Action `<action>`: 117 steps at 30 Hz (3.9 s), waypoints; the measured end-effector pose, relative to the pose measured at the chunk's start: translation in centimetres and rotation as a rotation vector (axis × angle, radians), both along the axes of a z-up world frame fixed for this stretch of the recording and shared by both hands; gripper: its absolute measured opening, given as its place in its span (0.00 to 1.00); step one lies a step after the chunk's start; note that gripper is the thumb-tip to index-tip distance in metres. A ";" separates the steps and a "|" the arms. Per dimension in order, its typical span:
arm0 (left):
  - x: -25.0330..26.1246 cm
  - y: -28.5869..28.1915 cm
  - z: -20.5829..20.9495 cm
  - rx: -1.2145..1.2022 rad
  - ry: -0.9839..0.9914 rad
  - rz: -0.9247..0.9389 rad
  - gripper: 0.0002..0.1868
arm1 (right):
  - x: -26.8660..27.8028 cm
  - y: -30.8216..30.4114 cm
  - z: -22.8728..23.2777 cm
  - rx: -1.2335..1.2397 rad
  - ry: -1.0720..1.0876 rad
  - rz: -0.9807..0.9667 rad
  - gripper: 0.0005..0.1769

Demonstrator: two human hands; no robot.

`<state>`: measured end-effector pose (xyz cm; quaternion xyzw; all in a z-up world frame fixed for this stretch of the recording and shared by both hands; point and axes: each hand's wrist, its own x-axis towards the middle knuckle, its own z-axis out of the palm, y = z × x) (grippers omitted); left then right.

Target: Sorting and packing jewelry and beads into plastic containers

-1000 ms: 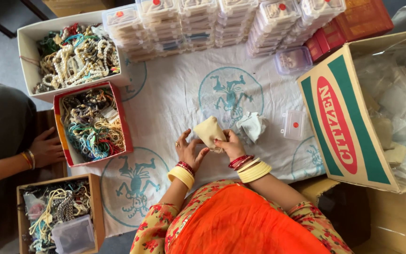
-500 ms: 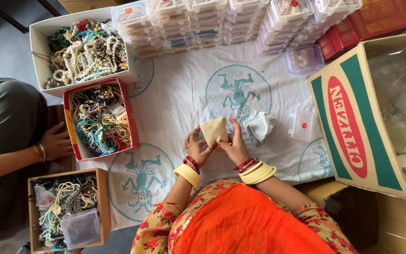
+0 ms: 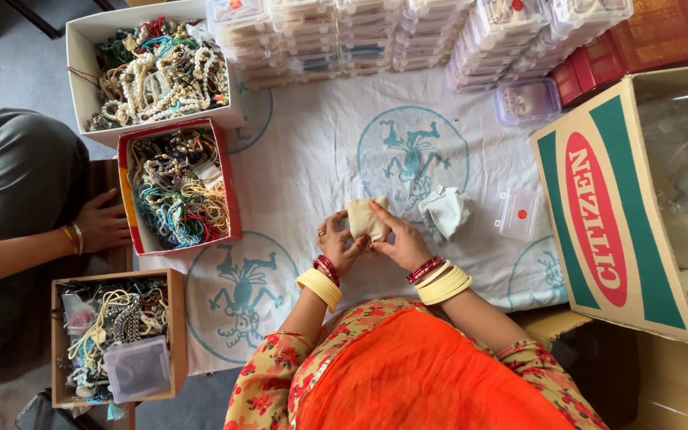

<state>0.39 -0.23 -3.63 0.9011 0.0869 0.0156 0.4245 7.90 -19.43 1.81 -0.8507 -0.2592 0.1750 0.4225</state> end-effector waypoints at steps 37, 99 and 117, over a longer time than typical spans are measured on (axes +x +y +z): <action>0.2 -1.4 1.8 0.177 0.046 0.047 0.36 | 2.5 -0.6 4.3 -0.099 -0.280 0.017 0.45; 0.9 -2.4 6.8 0.197 -0.387 0.009 0.15 | -0.3 -1.6 4.3 0.203 -0.463 -0.175 0.15; -1.6 -1.7 7.5 0.139 -0.402 -0.087 0.08 | -1.4 -2.1 1.9 0.076 -0.368 0.019 0.16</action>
